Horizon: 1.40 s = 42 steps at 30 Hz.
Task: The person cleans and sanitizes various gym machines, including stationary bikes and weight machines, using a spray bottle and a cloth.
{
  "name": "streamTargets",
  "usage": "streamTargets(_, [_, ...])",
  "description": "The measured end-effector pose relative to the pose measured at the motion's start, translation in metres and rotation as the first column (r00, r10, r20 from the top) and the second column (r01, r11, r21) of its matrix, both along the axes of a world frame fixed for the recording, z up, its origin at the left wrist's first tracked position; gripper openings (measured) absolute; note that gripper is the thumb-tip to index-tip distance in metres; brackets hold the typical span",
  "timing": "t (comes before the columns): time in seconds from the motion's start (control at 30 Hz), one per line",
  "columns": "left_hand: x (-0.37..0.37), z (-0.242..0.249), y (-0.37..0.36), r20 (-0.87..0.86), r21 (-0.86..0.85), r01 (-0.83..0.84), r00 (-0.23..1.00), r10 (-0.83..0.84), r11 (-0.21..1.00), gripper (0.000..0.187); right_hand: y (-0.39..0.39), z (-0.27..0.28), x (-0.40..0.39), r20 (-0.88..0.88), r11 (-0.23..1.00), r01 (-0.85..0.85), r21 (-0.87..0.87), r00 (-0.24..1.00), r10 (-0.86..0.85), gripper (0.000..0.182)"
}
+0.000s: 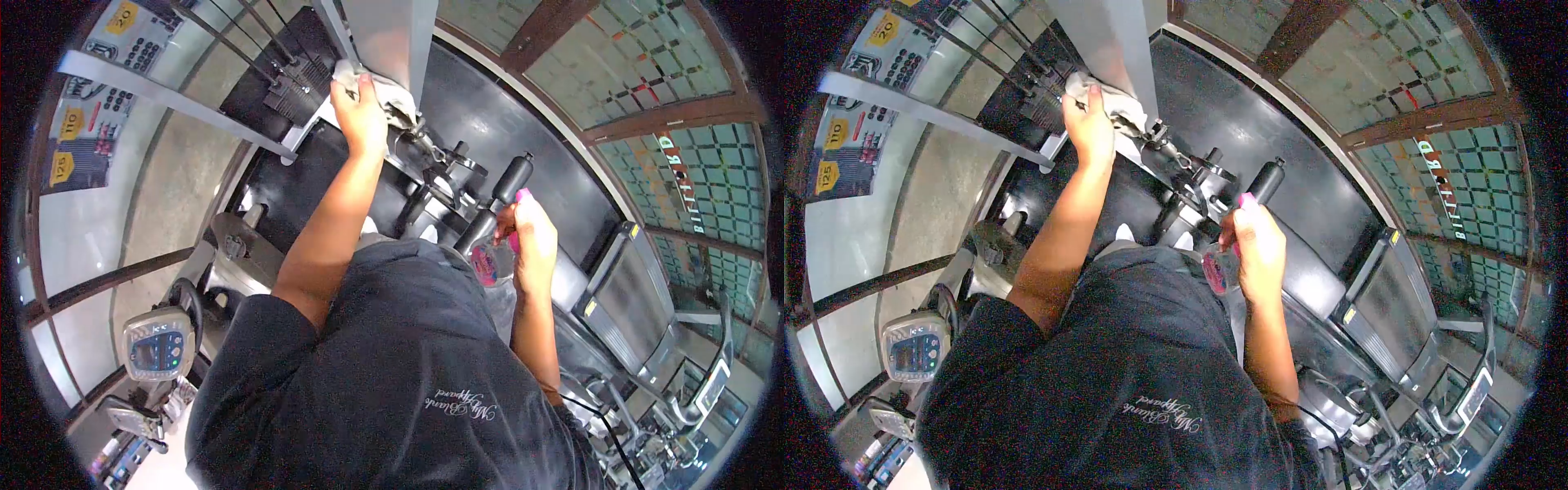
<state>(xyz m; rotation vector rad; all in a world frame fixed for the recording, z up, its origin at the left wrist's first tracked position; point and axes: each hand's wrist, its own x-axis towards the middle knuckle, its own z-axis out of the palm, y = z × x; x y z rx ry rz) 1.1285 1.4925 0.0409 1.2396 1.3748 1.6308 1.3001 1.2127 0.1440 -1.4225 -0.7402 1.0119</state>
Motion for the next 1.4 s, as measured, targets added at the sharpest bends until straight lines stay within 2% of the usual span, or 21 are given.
streamTargets(0.03, [-0.007,-0.001,0.004,-0.077,-0.076,0.072,0.994,-0.078,0.995,0.033,0.002,0.0,-0.001,-0.015,1.0,-0.006,0.022,1.0,0.006,0.034])
streamTargets(0.13, [0.004,-0.02,-0.003,-0.403,0.006,-0.077,0.912,0.073,0.997,0.05,0.005,0.002,-0.006,-0.037,1.0,0.024,0.014,0.999,-0.023,0.035])
streamTargets(0.2, [0.009,-0.04,-0.011,-0.277,-0.215,0.011,0.958,-0.071,0.977,0.062,0.005,0.004,-0.005,-0.038,1.0,0.018,-0.001,0.999,-0.018,0.035])
streamTargets(0.27, [0.013,-0.061,-0.013,-0.322,-0.354,0.026,0.935,-0.148,0.935,0.059,0.004,0.004,-0.004,-0.034,1.0,0.013,0.003,0.999,-0.013,0.036])
streamTargets(0.4, [0.009,-0.032,-0.011,-0.12,-0.239,0.114,0.982,-0.145,0.964,0.04,0.005,0.009,-0.002,-0.027,0.999,0.01,0.032,1.0,-0.009,0.036])
streamTargets(0.47, [0.011,0.017,-0.012,-0.238,-0.034,-0.039,0.971,0.03,0.999,0.027,0.005,0.008,0.0,-0.017,0.999,0.007,0.033,1.0,-0.006,0.036])
streamTargets(0.5, [0.005,0.037,-0.006,-0.112,-0.001,0.053,0.992,-0.053,0.999,0.03,0.005,0.004,0.002,-0.002,0.999,0.0,0.038,1.0,0.0,0.036])
streamTargets(0.53, [0.005,0.07,-0.007,0.14,0.024,0.153,0.978,-0.154,0.988,0.037,0.005,0.002,0.004,0.013,0.999,-0.006,0.038,1.0,0.005,0.036])
streamTargets(0.6, [0.008,0.132,-0.013,0.299,0.159,0.144,0.936,-0.187,0.977,0.034,0.007,0.005,0.001,-0.021,0.999,0.003,0.053,1.0,-0.002,0.035])
streamTargets(0.7, [0.008,0.125,0.004,0.17,0.24,0.07,0.979,-0.112,0.968,0.032,0.008,0.007,-0.004,-0.016,0.999,0.014,0.039,1.0,-0.013,0.04])
streamTargets(0.8, [0.011,0.097,-0.019,-0.163,0.157,0.006,0.986,0.02,0.988,0.032,0.009,0.007,-0.003,-0.01,0.999,0.0,0.033,1.0,0.001,0.036])
streamTargets(0.83, [0.012,0.064,-0.017,-0.234,0.136,0.005,0.972,0.028,0.991,0.029,0.008,0.006,-0.002,-0.014,1.0,-0.005,0.031,1.0,0.006,0.034])
streamTargets(0.9, [0.01,0.01,-0.02,-0.189,0.087,0.064,0.981,-0.047,0.994,0.027,0.006,0.008,-0.004,-0.023,0.999,-0.001,0.036,1.0,0.002,0.035])
streamTargets(1.0, [0.011,0.024,-0.012,-0.053,0.101,0.094,0.995,-0.089,0.99,0.026,0.005,0.009,-0.001,0.01,0.999,-0.004,0.039,1.0,0.004,0.036])
streamTargets(1.03, [0.011,0.048,-0.014,-0.007,0.125,0.094,0.996,-0.093,0.988,0.026,0.004,0.009,0.0,0.026,0.999,-0.005,0.033,1.0,0.004,0.037])
streamTargets(1.07, [0.01,0.09,-0.018,-0.121,0.12,0.068,0.991,-0.054,0.99,0.026,0.004,0.01,-0.001,0.018,0.999,0.01,0.044,1.0,-0.011,0.037])
streamTargets(1.17, [0.011,0.162,-0.002,0.057,0.3,0.053,0.996,-0.073,0.953,0.023,0.007,0.012,-0.007,0.003,0.998,0.03,0.061,1.0,-0.03,0.039])
streamTargets(1.23, [0.013,0.195,0.001,0.012,0.399,0.005,1.0,-0.011,0.917,0.023,0.009,0.015,-0.007,0.018,0.999,0.018,0.05,1.0,-0.019,0.041])
streamTargets(1.33, [0.009,0.181,-0.002,-0.114,0.39,-0.024,0.991,0.075,0.92,0.024,0.009,0.011,-0.006,0.02,0.999,-0.015,0.045,1.0,0.014,0.04])
streamTargets(1.37, [0.007,0.163,-0.004,-0.221,0.427,-0.06,0.961,0.168,0.902,0.023,0.009,0.012,-0.006,0.004,0.998,-0.016,0.054,1.0,0.016,0.039])
streamTargets(1.4, [0.009,0.134,-0.003,-0.109,0.346,-0.023,0.992,0.065,0.938,0.022,0.01,0.011,-0.006,0.002,0.998,-0.017,0.059,1.0,0.017,0.04])
